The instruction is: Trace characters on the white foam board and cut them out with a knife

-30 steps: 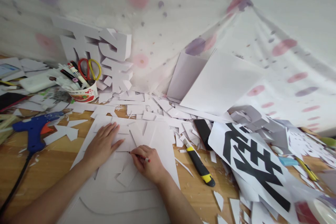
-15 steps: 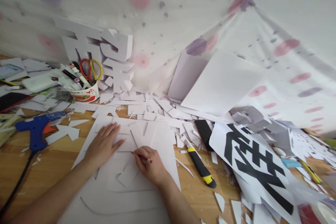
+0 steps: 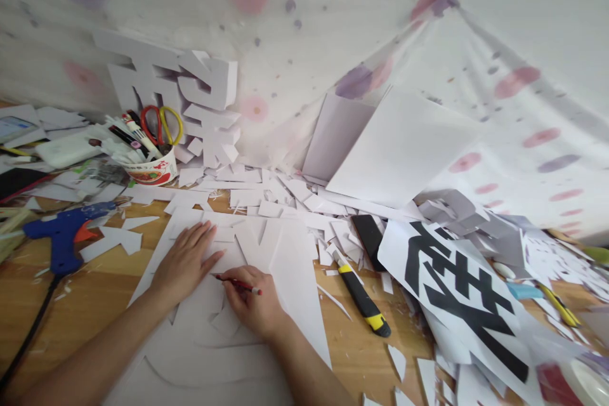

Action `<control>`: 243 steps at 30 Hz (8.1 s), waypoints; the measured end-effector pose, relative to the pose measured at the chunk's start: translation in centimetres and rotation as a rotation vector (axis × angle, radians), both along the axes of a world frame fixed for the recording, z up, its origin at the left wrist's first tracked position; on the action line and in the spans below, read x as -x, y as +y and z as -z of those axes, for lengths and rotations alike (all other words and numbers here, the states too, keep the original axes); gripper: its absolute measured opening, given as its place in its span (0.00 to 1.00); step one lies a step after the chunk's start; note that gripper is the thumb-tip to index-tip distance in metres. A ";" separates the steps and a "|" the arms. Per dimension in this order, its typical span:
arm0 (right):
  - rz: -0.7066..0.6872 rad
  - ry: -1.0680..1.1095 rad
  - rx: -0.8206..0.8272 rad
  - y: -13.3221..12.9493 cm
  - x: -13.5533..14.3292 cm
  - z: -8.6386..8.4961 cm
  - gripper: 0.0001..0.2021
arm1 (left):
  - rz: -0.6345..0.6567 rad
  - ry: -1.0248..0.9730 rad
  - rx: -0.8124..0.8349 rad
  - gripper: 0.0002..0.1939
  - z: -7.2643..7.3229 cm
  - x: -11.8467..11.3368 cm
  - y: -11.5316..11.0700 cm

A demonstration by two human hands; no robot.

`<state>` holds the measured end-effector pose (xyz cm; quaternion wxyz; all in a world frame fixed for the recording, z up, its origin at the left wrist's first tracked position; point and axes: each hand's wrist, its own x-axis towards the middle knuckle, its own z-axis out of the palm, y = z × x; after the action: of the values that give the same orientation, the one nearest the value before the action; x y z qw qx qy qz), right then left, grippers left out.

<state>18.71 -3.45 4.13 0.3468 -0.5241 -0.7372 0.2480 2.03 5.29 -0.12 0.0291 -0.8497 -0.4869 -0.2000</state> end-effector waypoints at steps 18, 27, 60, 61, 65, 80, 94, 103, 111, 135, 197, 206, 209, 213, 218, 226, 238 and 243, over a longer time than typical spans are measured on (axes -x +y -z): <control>-0.106 -0.039 0.029 0.2 0.2 -0.9 0.09 | -0.002 -0.020 0.011 0.28 -0.1 0.0 0.0; -0.118 0.102 0.260 1.6 0.2 -1.0 0.12 | 0.004 -0.016 0.014 0.28 -0.1 0.0 0.0; -0.132 -0.151 0.175 3.1 -0.7 -1.9 0.09 | 0.000 0.036 0.008 0.31 0.0 0.0 0.1; -0.131 -0.136 0.178 3.0 -0.8 -1.9 0.09 | -0.001 0.036 0.006 0.31 0.0 0.0 0.1; -0.058 -0.021 0.199 2.5 -1.0 -2.0 0.09 | 0.001 0.029 0.005 0.31 -0.1 0.0 0.1; 0.026 0.206 0.367 0.1 -1.5 -0.3 0.11 | 0.002 0.042 0.035 0.32 -0.2 -0.1 0.2; -0.032 0.062 0.376 0.6 -1.3 -0.9 0.11 | -0.005 0.028 0.033 0.31 -0.3 -0.1 0.0; 0.012 0.096 0.338 0.5 -1.1 -0.9 0.10 | -0.002 0.023 0.032 0.31 -0.3 -0.2 0.1; 0.107 0.178 0.317 0.6 -1.0 0.2 0.11 | -0.004 0.044 0.037 0.32 -0.5 -0.2 0.1; 0.125 0.317 0.184 -0.7 -1.5 -0.3 0.11 | -0.002 0.006 0.050 0.31 -0.2 -0.1 0.1; 0.087 -0.920 0.349 3.2 1.3 -7.5 0.08 | -0.039 -0.074 0.153 0.40 -0.3 -0.2 -0.4; 0.067 -0.918 0.401 5.2 2.1 -7.9 0.13 | -0.049 -0.055 0.220 0.39 -0.9 -0.3 -0.4; 0.101 -0.801 0.381 5.6 1.2 -7.6 0.14 | -0.054 -0.050 0.223 0.40 -0.9 -0.3 -0.4; 0.237 -0.368 0.394 5.1 -0.5 -6.6 0.17 | -0.050 -0.045 0.208 0.40 -0.8 -0.3 -0.3; 0.191 0.162 0.272 2.8 -1.9 -3.2 0.17 | -0.039 -0.053 0.164 0.42 -0.6 -0.3 -0.3; 0.185 -0.167 -0.021 0.2 -2.8 -0.5 0.09 | -0.027 -0.038 0.117 0.41 -0.6 -0.2 -0.3; 0.081 -0.513 -0.194 0.1 -3.2 2.3 0.07 | -0.021 -0.004 0.099 0.41 -0.6 -0.2 -0.2; 0.089 -0.539 -0.195 0.1 -3.2 2.1 0.07 | -0.022 0.011 0.096 0.35 -0.8 -0.2 -0.3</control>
<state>21.95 -3.31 2.05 0.1978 -0.5670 -0.7995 0.0125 2.18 5.04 0.69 -0.0071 -0.8459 -0.5049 -0.1714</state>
